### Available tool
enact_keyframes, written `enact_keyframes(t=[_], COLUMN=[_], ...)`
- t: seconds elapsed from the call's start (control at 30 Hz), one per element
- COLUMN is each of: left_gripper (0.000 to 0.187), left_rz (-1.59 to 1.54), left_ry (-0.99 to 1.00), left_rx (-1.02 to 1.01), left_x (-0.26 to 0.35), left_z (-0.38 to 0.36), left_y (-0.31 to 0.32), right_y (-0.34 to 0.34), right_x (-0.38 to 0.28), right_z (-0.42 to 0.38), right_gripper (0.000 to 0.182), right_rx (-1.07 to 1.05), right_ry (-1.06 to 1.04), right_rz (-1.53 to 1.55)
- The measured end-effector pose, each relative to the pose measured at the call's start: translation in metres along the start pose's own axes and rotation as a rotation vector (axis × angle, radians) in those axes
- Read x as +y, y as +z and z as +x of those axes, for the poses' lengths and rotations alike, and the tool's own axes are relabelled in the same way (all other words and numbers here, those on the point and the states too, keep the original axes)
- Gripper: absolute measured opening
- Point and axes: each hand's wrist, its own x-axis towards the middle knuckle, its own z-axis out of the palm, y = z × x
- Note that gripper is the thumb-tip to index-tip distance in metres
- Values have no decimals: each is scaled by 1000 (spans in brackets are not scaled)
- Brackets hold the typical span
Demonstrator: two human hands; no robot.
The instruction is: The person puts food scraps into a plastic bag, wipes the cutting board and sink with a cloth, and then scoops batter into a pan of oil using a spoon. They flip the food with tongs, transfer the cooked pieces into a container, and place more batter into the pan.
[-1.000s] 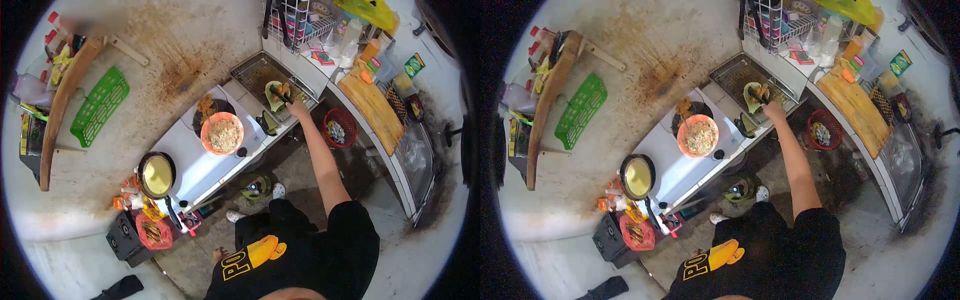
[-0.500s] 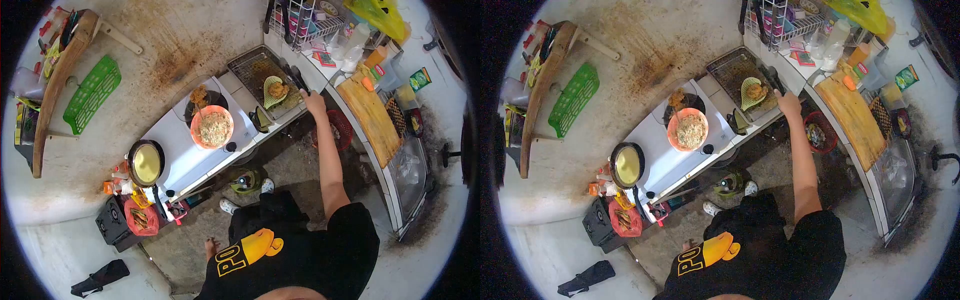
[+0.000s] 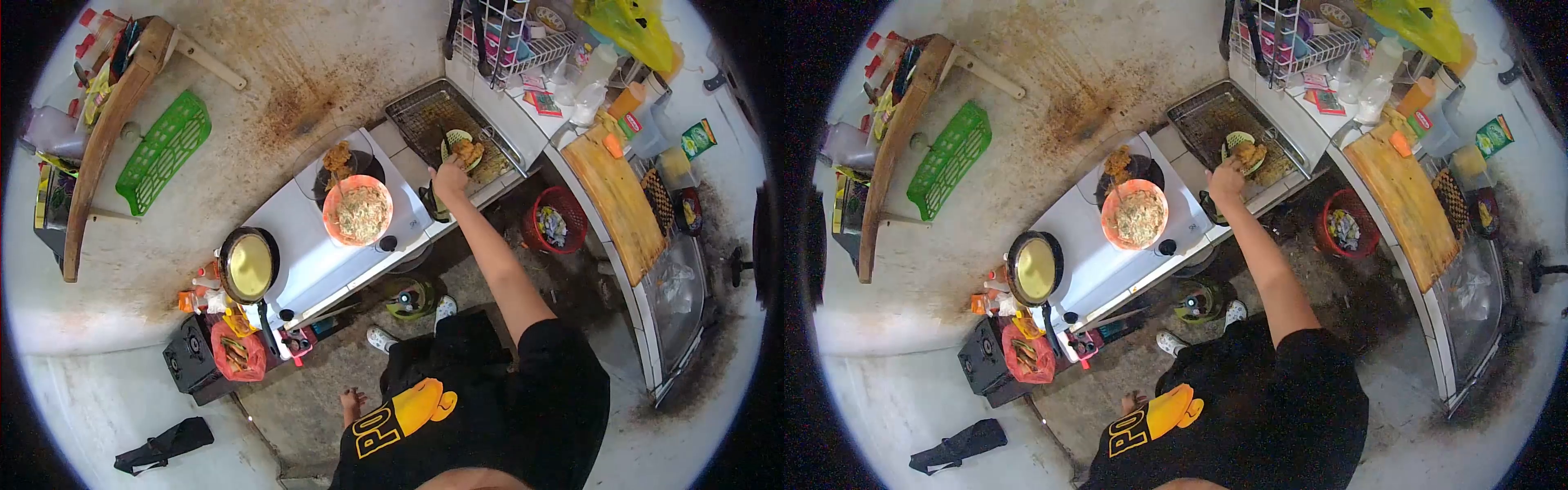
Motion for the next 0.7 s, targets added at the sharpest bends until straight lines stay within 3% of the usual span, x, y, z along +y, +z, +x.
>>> enact_keyframes(t=[0.13, 0.27, 0.3, 0.33, 0.4, 0.43, 0.53, 0.6, 0.63, 0.7], left_gripper=[35, 31, 31, 31, 31, 32, 33, 36, 36, 36], left_rz=[-21, -275, -59, -76, -361, -398, -422, -250, -212, -227], left_ry=[-11, -161, -40, -47, -75, -164, -240, -107, -72, -65], left_rx=[-41, -30, -105, -97, 126, 97, 29, 69, 63, 47], left_x=[-24, -80, -79, -80, -89, -95, -92, -64, -54, -43], left_z=[-16, 3, -7, -9, -16, -11, -4, -18, -15, 3], left_y=[-7, -10, -11, -7, 3, 0, -5, 0, 4, 7], right_y=[17, 14, 13, 11, 4, 4, 12, 16, 16, 12], right_x=[0, 19, 21, 21, 23, 26, 33, 33, 32, 19], right_z=[38, 66, 70, 68, 55, 50, 23, -5, -19, -49], right_gripper=[90, 94, 94, 94, 93, 93, 80, 47, 47, 18], right_rx=[124, -14, -83, -90, 14, 11, 105, 340, 336, 151], right_ry=[114, 207, 237, 218, 206, 185, 112, -166, -185, -373], right_rz=[-106, -184, -252, -255, -343, -350, -354, -201, -205, 173])
